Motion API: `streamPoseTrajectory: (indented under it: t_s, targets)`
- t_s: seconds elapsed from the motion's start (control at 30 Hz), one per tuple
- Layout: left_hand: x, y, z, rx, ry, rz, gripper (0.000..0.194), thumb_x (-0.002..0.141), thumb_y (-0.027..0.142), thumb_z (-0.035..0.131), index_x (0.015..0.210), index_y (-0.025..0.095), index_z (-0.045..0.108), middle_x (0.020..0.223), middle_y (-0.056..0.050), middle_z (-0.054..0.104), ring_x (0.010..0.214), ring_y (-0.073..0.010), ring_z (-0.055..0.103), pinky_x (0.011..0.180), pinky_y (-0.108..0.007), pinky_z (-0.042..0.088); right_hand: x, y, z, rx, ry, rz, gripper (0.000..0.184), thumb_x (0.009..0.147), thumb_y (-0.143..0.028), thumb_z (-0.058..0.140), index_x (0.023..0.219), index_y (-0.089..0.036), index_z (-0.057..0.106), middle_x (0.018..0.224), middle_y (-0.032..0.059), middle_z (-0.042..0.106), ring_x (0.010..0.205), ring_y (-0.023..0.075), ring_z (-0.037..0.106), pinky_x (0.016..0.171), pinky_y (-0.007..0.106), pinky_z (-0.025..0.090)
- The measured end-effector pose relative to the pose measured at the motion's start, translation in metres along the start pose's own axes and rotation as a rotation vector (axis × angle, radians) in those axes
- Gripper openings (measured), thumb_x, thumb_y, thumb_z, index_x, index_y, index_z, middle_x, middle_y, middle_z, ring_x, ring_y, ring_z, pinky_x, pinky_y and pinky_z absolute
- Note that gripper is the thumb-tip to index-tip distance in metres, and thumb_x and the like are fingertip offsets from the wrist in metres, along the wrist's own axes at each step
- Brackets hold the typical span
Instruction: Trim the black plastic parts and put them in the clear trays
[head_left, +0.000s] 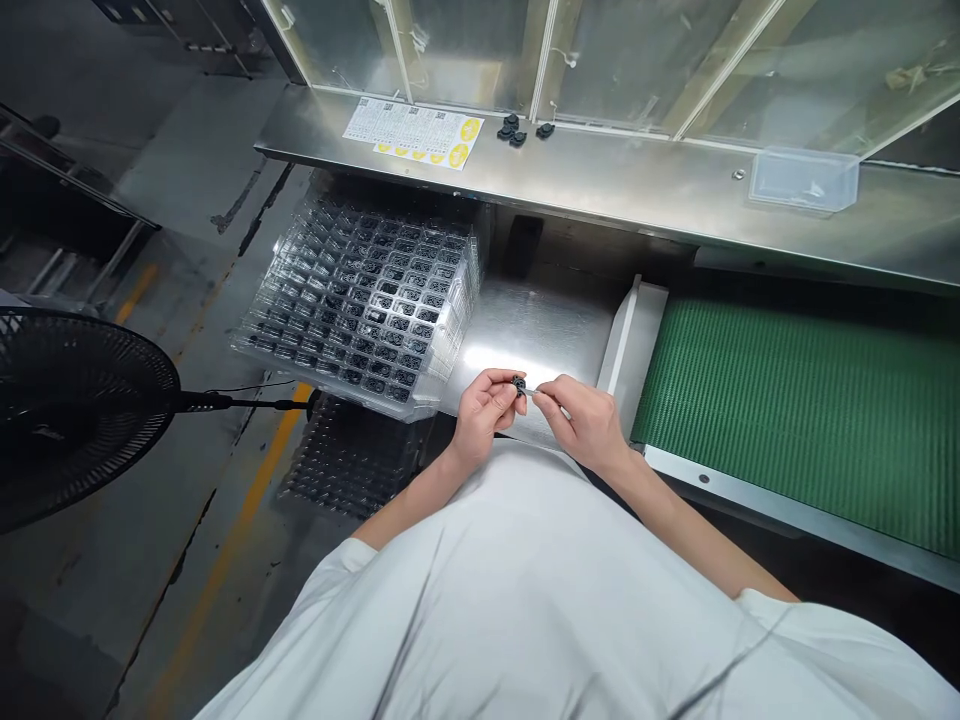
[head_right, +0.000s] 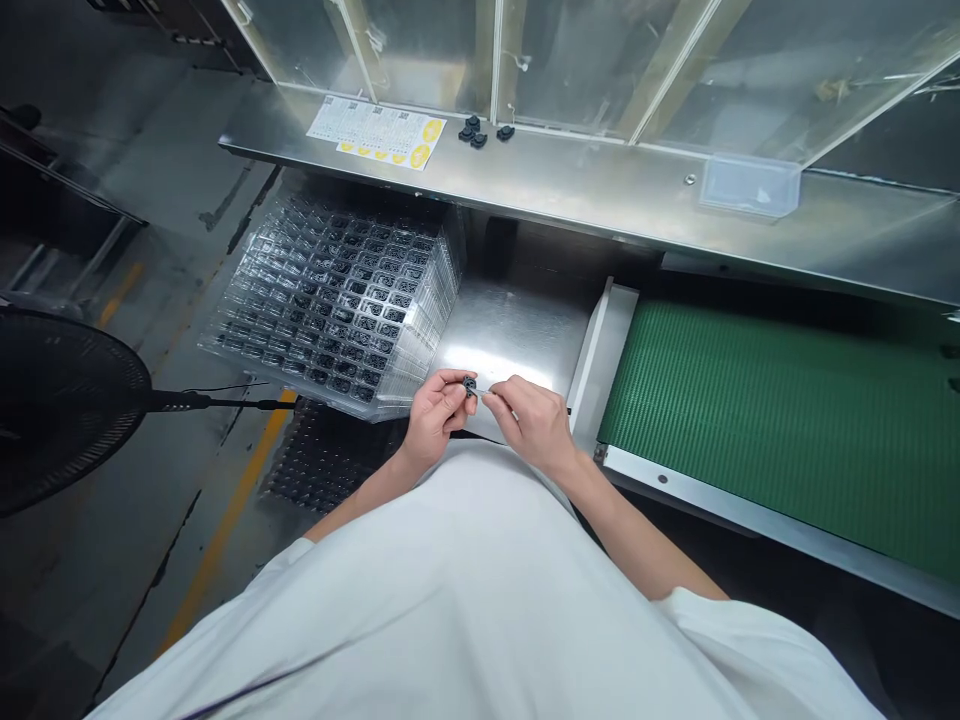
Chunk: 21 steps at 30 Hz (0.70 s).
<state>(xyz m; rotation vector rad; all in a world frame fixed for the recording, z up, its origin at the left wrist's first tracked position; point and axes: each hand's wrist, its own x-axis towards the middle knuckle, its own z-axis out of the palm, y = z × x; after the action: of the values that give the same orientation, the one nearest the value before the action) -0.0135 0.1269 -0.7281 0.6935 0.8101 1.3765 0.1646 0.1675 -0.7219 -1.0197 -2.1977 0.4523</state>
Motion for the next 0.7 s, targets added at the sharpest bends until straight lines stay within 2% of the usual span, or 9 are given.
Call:
streamPoseTrajectory:
  t_s: [0.47, 0.6, 0.7]
  targets:
    - [0.0009, -0.0009, 0.0005, -0.006, -0.001, -0.027, 0.050, 0.085, 0.053, 0.082, 0.113, 0.015, 0.066, 0.069, 0.003, 0.063, 0.044, -0.0013, 0.026, 0.046, -0.024, 0.013, -0.0014, 0.0001, 0.0019, 0.020, 0.010, 0.005, 0.035, 0.111, -0.039, 0.048, 0.086, -0.023, 0.066, 0.076, 0.0027, 0.066, 0.066, 0.0158, 0.056, 0.064, 0.032, 0.040]
    - [0.0018, -0.0013, 0.0006, -0.017, 0.017, -0.044, 0.049, 0.085, 0.052, 0.082, 0.113, 0.015, 0.066, 0.072, 0.002, 0.063, 0.045, -0.0016, 0.027, 0.047, -0.024, 0.013, 0.0017, -0.0017, 0.0004, 0.082, 0.060, 0.113, 0.035, 0.111, -0.039, 0.047, 0.087, -0.023, 0.066, 0.078, 0.0033, 0.068, 0.066, 0.0163, 0.057, 0.064, 0.033, 0.041]
    - [0.0032, -0.0042, 0.0010, -0.026, 0.000, -0.099, 0.050, 0.082, 0.051, 0.082, 0.111, 0.014, 0.066, 0.071, 0.001, 0.063, 0.046, -0.0022, 0.029, 0.047, -0.024, 0.014, 0.0036, -0.0032, -0.0001, 0.178, 0.062, 0.178, 0.032, 0.107, -0.045, 0.054, 0.087, -0.024, 0.067, 0.078, 0.0030, 0.068, 0.065, 0.0168, 0.056, 0.063, 0.033, 0.042]
